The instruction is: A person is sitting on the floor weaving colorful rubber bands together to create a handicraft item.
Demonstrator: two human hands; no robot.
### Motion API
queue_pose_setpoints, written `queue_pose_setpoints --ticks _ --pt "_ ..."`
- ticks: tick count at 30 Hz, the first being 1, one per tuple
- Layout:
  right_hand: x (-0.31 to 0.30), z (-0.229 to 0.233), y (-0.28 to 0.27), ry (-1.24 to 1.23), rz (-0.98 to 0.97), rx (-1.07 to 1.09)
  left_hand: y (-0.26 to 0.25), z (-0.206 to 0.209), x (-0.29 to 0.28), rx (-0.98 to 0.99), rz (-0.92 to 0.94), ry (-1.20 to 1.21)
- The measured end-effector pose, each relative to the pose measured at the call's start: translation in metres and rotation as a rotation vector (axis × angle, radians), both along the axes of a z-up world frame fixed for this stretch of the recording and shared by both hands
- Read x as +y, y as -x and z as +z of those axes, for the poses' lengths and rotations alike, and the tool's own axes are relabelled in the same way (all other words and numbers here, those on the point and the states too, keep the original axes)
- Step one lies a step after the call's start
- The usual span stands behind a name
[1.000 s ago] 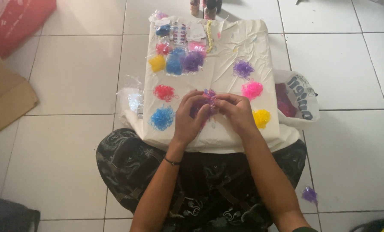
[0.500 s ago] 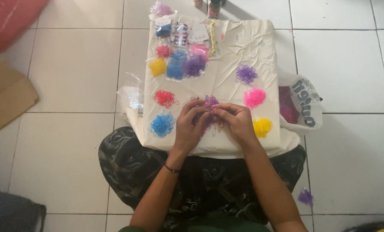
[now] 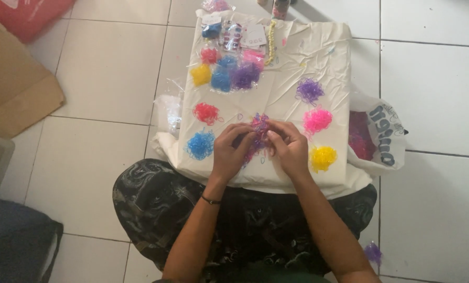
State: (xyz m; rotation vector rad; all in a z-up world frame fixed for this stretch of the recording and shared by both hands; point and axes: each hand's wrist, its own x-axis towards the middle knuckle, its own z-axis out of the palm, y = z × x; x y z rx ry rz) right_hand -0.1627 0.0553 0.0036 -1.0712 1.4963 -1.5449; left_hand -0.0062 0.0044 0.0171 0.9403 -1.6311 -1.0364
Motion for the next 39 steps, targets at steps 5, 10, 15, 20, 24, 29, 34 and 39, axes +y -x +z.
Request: queue_pose_setpoints --ticks 5,10,15,20,24,29,34,39 --pt "0.008 0.004 -0.007 0.064 -0.070 0.284 0.000 -0.003 0.001 0.009 0.002 0.019" --pt "0.005 0.000 -0.004 0.140 -0.022 0.310 0.005 -0.007 0.001 0.007 -0.057 0.106" --pt "0.010 0.003 -0.003 0.139 -0.056 0.375 0.004 -0.004 -0.001 -0.007 -0.047 0.193" --pt "0.002 0.009 0.031 0.015 -0.147 0.446 0.001 -0.003 -0.002 -0.007 -0.077 0.138" --pt "-0.032 0.015 0.110 -0.043 -0.127 0.699 0.001 -0.005 -0.002 0.029 -0.011 0.106" --pt "-0.066 0.006 0.152 -0.133 -0.085 0.828 -0.001 -0.007 -0.001 0.029 0.016 0.070" --pt "-0.067 0.007 0.156 -0.139 -0.096 0.870 -0.003 -0.003 -0.001 0.016 0.013 0.032" --pt "-0.045 0.012 0.146 -0.155 -0.175 0.880 0.000 -0.007 -0.001 0.028 0.022 0.042"
